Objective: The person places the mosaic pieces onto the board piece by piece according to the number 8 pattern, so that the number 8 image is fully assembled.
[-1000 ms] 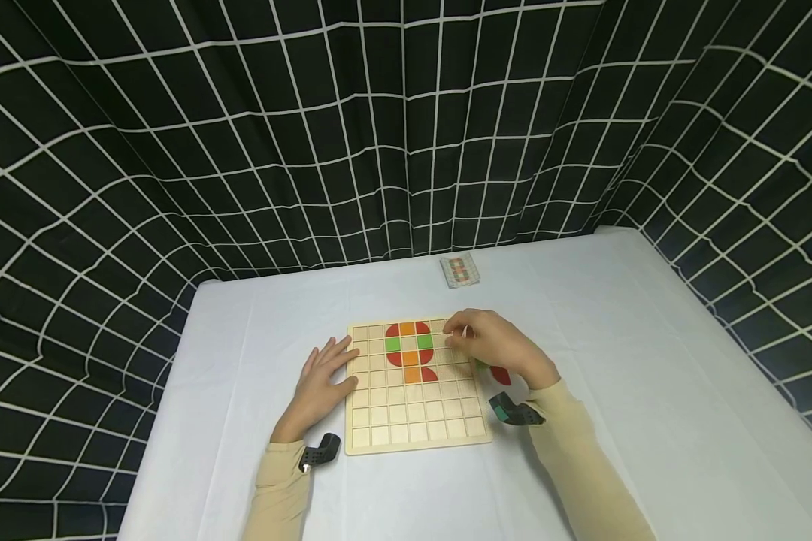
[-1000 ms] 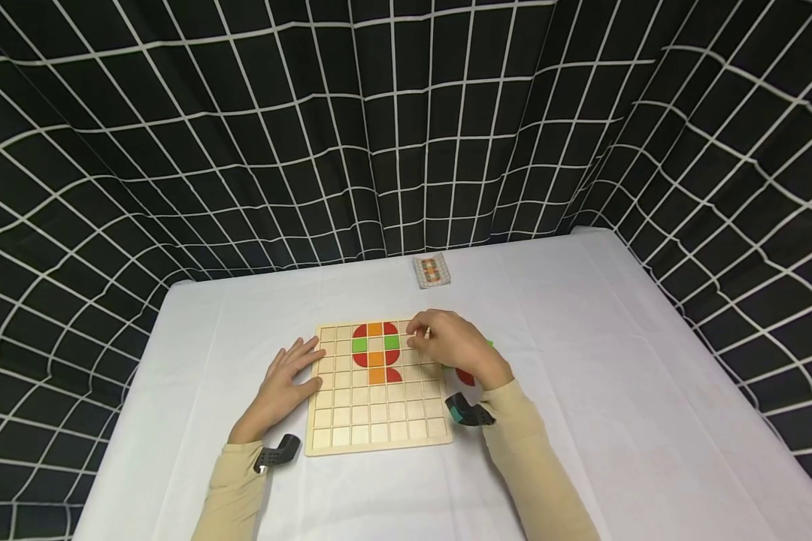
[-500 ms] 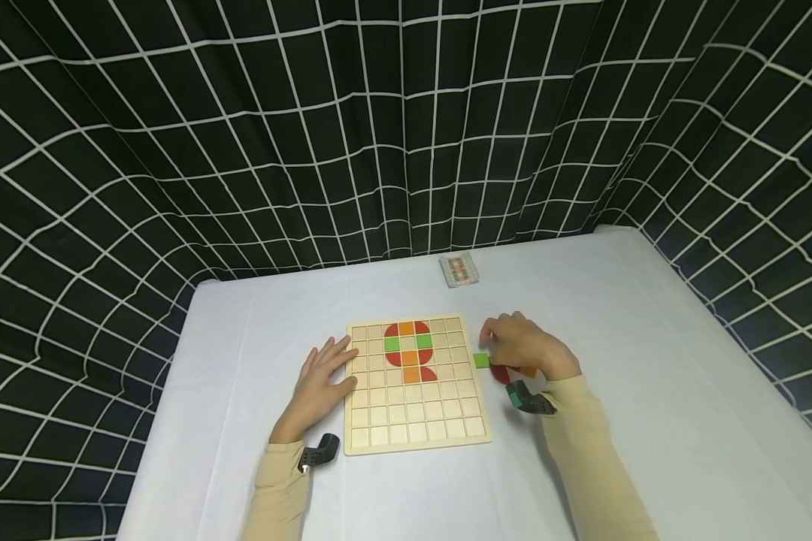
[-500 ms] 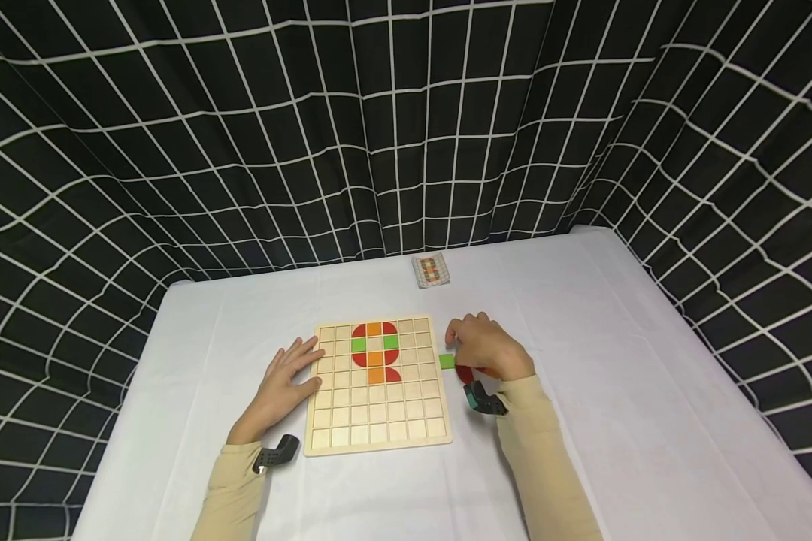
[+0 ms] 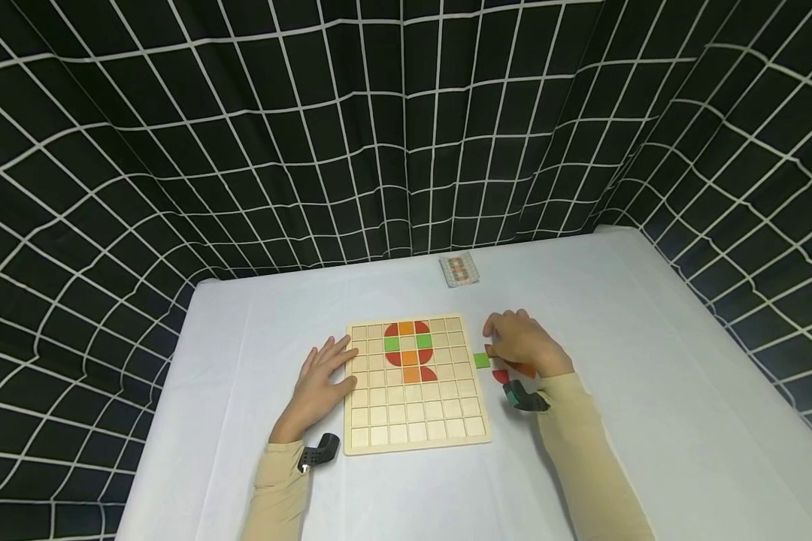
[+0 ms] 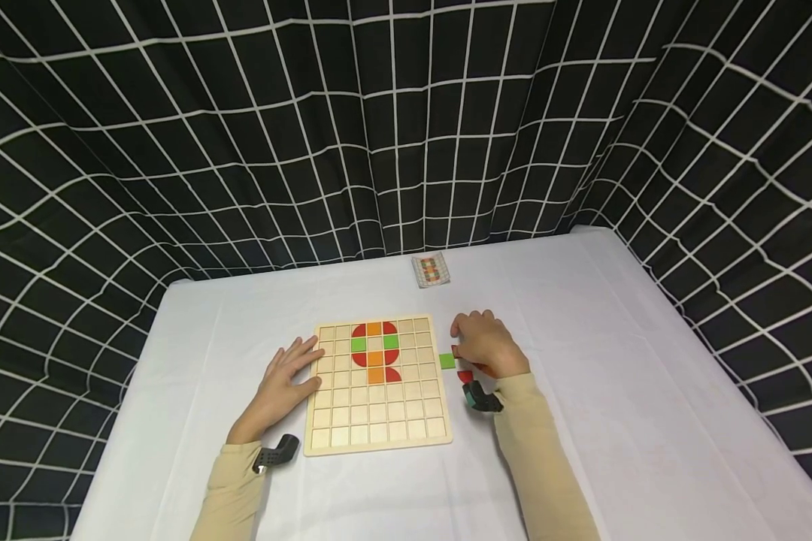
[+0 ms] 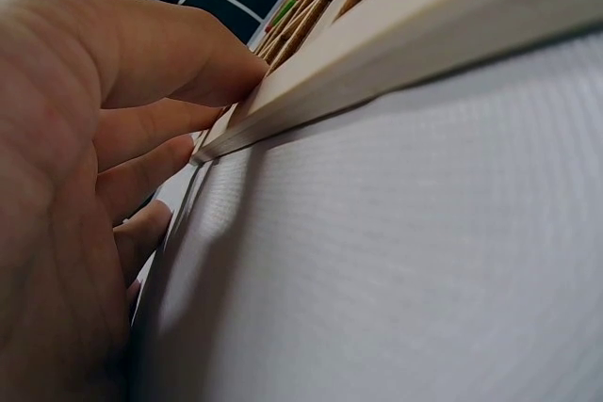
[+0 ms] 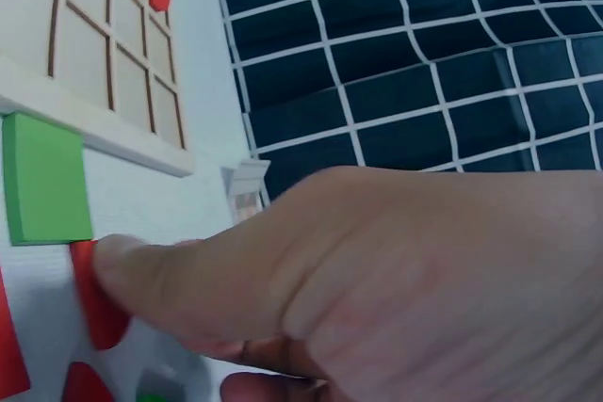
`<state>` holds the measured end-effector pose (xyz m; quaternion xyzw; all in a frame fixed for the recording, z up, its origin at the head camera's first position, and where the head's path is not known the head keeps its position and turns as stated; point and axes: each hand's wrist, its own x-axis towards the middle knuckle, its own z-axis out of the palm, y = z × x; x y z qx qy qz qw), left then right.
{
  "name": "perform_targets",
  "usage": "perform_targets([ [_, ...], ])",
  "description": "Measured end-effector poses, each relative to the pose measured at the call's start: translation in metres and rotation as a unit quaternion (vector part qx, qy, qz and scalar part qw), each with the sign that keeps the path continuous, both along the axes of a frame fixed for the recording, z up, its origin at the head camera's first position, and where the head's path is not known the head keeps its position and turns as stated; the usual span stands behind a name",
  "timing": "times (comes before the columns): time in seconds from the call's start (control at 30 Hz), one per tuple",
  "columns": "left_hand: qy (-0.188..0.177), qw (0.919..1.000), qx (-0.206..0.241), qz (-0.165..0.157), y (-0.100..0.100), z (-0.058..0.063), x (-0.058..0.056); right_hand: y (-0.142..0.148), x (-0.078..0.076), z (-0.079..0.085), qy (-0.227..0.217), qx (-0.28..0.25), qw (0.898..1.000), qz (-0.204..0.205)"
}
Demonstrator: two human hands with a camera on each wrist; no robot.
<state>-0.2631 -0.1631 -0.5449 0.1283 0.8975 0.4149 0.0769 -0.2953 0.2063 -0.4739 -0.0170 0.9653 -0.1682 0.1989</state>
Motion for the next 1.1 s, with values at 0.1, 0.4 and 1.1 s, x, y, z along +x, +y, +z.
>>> perform_targets([
  [0.1, 0.000, 1.0000, 0.001, 0.001, 0.000, 0.000, 0.000, 0.000, -0.003, -0.001, 0.010, -0.002, 1.000, -0.013],
  [0.4, 0.007, 0.9999, 0.011, 0.006, 0.001, -0.001, 0.000, -0.008, -0.007, -0.012, 0.047, -0.019, 0.998, -0.037],
  [1.1, -0.002, 0.9999, 0.011, 0.004, 0.000, 0.000, 0.001, -0.008, -0.004, -0.014, 0.056, -0.019, 0.998, -0.017],
])
